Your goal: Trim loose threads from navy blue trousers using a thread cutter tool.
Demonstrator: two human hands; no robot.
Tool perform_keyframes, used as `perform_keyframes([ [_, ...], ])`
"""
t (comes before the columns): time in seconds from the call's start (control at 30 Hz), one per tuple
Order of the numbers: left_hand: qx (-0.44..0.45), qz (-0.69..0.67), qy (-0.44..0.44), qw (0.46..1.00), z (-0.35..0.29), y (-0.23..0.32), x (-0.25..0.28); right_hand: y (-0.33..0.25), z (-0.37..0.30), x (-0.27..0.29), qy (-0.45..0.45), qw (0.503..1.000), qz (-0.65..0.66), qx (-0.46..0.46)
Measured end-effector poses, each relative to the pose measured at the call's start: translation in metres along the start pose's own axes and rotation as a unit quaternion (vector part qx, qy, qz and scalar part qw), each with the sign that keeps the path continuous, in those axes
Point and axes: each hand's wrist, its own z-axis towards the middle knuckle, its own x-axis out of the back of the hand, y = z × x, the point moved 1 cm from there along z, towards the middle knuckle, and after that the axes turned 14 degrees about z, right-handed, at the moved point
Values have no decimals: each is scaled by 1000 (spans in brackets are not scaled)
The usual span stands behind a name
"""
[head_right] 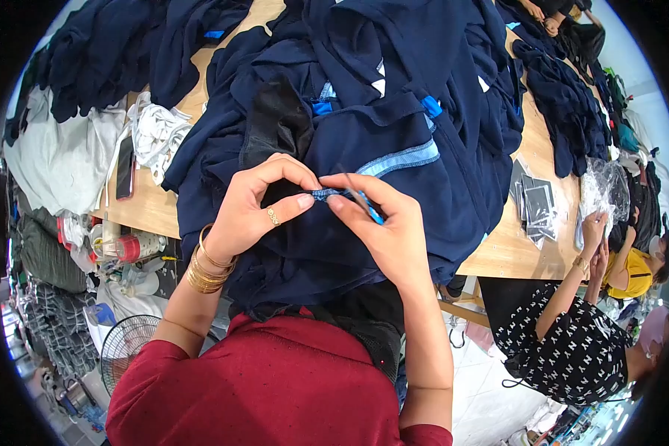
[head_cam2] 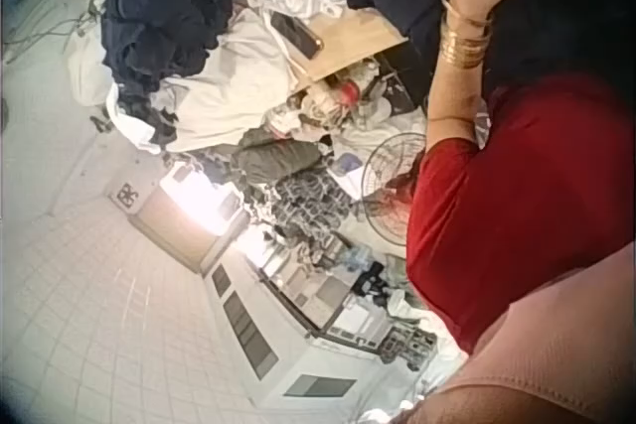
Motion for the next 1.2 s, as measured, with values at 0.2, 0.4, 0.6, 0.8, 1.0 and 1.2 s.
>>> perform_keyframes([
  [0.2,-11,45,-1,999,2,3,4,-2,5,5,-44,998,-35,7],
  [0.4,17,197,123,973,-10,21,2,0,6,4,-6,999,-35,7],
  [0.6,148,-136,35,979,-24,12,-13,1,2,-5,-16,998,-36,41],
  [0.8,183,-229,38,955,-23,12,-16,1,-1,-6,-4,996,-65,53],
  [1.0,184,-249,39,950,-22,10,-18,0,-3,-7,13,994,-92,52],
  [1.2,175,-241,49,953,-22,11,-18,-2,-5,-8,30,992,-109,49],
])
